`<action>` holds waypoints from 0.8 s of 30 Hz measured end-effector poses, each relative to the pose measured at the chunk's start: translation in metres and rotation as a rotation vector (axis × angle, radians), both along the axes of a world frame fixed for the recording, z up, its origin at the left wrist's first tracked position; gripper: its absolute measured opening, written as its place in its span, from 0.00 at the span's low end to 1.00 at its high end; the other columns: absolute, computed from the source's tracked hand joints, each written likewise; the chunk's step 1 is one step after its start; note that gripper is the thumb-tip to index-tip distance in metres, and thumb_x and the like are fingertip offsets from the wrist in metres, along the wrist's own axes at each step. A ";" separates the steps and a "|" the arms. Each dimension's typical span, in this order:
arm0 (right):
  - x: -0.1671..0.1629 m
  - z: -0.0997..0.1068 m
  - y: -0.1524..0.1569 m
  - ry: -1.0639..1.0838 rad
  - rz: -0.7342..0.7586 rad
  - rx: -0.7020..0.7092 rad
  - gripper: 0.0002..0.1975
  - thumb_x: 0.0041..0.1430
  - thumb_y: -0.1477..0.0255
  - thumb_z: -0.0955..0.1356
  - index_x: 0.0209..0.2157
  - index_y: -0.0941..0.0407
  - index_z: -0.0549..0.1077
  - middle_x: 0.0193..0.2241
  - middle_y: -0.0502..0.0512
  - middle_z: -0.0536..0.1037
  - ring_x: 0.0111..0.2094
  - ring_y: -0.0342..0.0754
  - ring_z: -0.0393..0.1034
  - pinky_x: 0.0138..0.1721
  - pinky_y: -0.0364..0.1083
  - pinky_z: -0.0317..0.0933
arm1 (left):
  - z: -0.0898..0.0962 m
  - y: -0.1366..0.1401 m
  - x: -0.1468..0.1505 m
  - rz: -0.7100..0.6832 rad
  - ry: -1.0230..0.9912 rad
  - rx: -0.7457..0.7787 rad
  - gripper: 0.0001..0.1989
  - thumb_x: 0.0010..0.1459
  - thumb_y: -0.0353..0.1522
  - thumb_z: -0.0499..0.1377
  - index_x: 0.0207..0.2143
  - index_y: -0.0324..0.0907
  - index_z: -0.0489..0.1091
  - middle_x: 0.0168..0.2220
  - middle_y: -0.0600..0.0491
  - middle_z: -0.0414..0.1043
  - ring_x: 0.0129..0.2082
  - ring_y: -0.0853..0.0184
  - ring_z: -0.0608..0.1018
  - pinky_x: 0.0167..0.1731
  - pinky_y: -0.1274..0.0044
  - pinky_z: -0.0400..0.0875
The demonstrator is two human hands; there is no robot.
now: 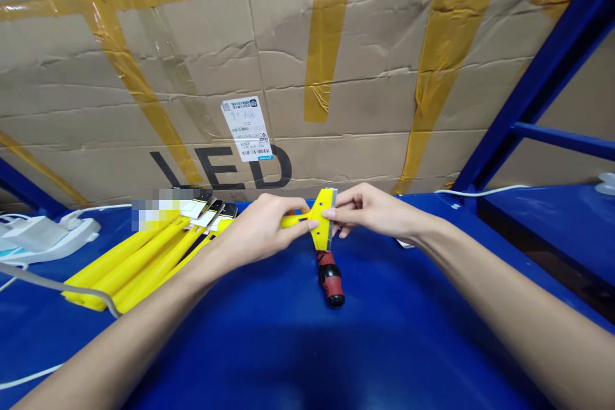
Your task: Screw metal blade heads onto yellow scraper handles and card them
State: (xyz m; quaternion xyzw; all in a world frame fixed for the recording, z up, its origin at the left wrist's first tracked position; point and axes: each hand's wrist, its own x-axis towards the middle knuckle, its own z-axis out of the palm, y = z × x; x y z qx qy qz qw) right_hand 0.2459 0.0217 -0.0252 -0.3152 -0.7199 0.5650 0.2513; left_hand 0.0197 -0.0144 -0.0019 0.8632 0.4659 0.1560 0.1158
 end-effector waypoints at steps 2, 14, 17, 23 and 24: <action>0.001 0.000 0.001 -0.030 0.002 0.009 0.23 0.53 0.53 0.74 0.39 0.59 0.83 0.33 0.57 0.84 0.33 0.46 0.77 0.37 0.45 0.72 | 0.001 0.000 0.000 -0.014 0.006 -0.011 0.18 0.64 0.46 0.55 0.36 0.41 0.76 0.26 0.57 0.70 0.24 0.71 0.62 0.26 0.77 0.54; 0.005 0.008 -0.001 -0.138 0.028 0.156 0.20 0.57 0.54 0.72 0.28 0.59 0.78 0.27 0.55 0.81 0.28 0.45 0.76 0.34 0.44 0.71 | 0.006 -0.002 -0.002 0.013 0.067 -0.014 0.15 0.63 0.43 0.56 0.34 0.41 0.73 0.26 0.56 0.69 0.25 0.69 0.63 0.27 0.76 0.54; 0.004 0.008 -0.003 -0.160 0.024 0.180 0.20 0.58 0.54 0.71 0.29 0.59 0.78 0.28 0.55 0.82 0.29 0.46 0.76 0.34 0.44 0.71 | 0.006 -0.001 -0.002 0.017 0.061 -0.037 0.14 0.63 0.42 0.57 0.33 0.41 0.72 0.26 0.56 0.69 0.25 0.69 0.63 0.27 0.76 0.54; -0.002 0.005 -0.004 -0.093 -0.040 0.168 0.20 0.54 0.54 0.73 0.32 0.58 0.80 0.27 0.55 0.81 0.29 0.46 0.76 0.34 0.45 0.71 | 0.007 -0.003 0.000 0.008 0.012 -0.073 0.13 0.63 0.41 0.56 0.30 0.42 0.69 0.25 0.58 0.66 0.24 0.70 0.61 0.26 0.76 0.53; -0.002 0.005 -0.004 -0.081 -0.053 0.161 0.20 0.54 0.53 0.73 0.32 0.58 0.80 0.27 0.55 0.81 0.29 0.46 0.76 0.33 0.45 0.71 | 0.008 -0.003 0.001 0.011 0.003 -0.077 0.14 0.63 0.41 0.56 0.29 0.42 0.69 0.24 0.58 0.66 0.24 0.70 0.61 0.26 0.76 0.53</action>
